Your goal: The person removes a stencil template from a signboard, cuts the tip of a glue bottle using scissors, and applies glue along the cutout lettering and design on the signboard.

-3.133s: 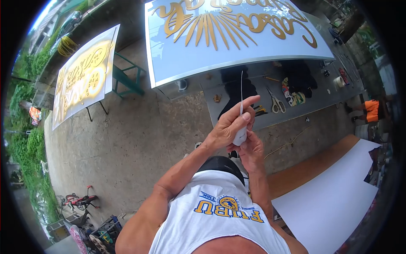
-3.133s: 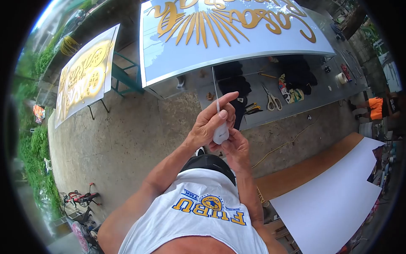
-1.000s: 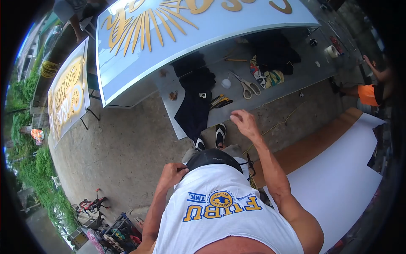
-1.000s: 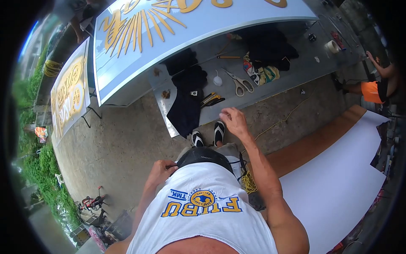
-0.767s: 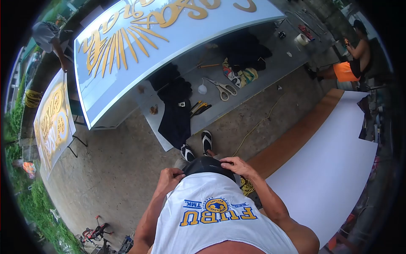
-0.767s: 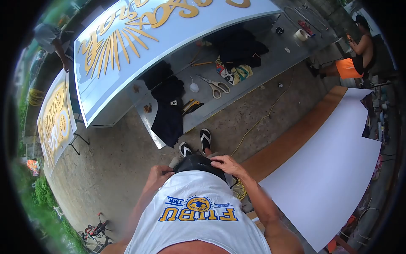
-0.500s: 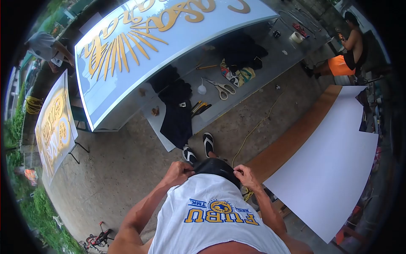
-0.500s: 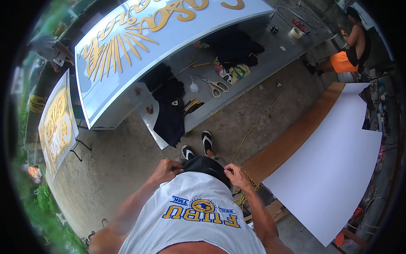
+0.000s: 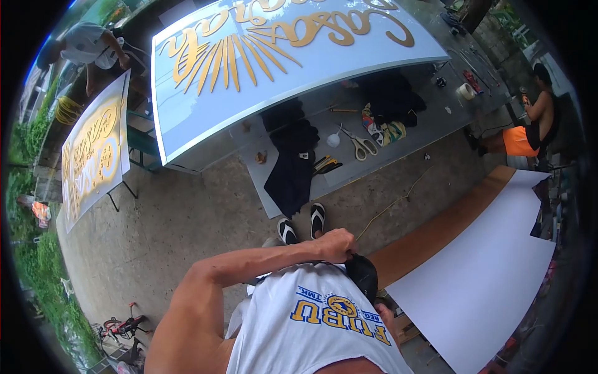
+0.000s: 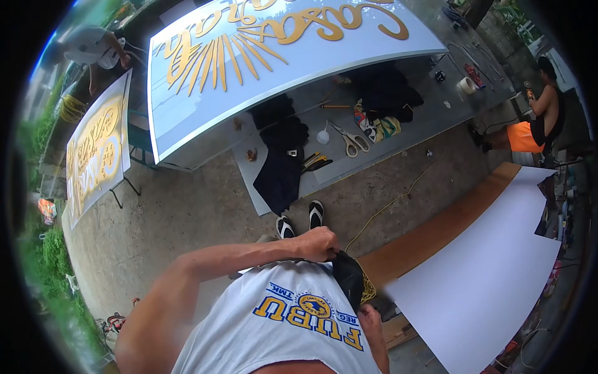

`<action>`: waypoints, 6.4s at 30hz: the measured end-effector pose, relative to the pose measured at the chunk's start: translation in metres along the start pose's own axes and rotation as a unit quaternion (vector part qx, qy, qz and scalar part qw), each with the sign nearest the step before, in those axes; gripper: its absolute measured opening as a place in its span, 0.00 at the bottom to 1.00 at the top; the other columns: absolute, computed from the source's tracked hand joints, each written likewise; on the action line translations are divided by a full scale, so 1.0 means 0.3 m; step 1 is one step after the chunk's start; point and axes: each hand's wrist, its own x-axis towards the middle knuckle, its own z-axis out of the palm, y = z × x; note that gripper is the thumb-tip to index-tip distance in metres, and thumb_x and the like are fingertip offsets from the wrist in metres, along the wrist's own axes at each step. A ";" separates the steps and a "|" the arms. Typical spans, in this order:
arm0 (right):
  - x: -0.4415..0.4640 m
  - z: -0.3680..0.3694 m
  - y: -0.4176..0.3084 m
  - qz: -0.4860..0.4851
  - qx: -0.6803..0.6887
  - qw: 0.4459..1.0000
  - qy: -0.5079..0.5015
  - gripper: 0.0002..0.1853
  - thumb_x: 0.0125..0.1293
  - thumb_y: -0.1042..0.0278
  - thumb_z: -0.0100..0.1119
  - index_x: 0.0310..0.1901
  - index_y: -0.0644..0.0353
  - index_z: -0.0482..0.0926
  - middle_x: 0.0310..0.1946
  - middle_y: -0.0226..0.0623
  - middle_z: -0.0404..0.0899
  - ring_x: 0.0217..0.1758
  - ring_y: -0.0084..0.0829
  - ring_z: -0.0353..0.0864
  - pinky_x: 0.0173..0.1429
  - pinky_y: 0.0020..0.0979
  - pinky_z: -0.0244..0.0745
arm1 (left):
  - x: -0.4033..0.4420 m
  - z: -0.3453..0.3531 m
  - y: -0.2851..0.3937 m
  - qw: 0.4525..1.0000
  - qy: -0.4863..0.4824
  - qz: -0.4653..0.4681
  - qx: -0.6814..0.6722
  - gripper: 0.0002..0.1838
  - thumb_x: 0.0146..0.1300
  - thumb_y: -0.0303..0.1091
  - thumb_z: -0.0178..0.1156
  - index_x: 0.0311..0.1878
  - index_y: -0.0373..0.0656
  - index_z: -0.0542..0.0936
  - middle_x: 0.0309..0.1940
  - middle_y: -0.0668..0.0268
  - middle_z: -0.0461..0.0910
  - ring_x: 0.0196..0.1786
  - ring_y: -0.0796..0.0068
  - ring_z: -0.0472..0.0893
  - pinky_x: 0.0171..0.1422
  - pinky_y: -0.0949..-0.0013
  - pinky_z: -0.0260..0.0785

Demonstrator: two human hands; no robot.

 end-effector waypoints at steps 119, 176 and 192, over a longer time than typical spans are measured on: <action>1.776 -0.101 -1.531 -0.409 0.214 0.883 -0.082 0.21 0.64 0.77 0.64 0.59 0.67 0.75 0.49 0.36 0.80 0.54 0.26 0.76 0.66 0.34 0.69 | 0.036 -1.515 -0.646 0.795 0.295 -0.261 0.461 0.31 0.61 0.71 0.59 0.60 0.63 0.83 0.67 0.67 0.75 0.76 0.53 0.62 0.81 0.39 0.48; 1.648 0.454 -1.686 -0.567 -0.240 0.782 0.095 0.12 0.52 0.75 0.75 0.38 0.61 0.84 0.34 0.35 0.74 0.39 0.36 0.75 0.42 0.38 0.74 | 0.008 -1.584 -0.783 0.718 0.426 -0.222 0.504 0.09 0.66 0.37 0.67 0.48 0.60 0.90 0.57 0.72 0.83 0.68 0.65 0.72 0.68 0.62 0.73; 1.667 0.491 -1.679 -0.569 -0.255 0.769 0.141 0.09 0.52 0.73 0.75 0.34 0.58 0.83 0.32 0.32 0.74 0.37 0.35 0.74 0.42 0.38 0.72 | 0.013 -1.570 -0.798 0.722 0.426 -0.234 0.493 0.11 0.68 0.35 0.65 0.49 0.62 0.89 0.56 0.72 0.84 0.68 0.62 0.73 0.71 0.61 0.71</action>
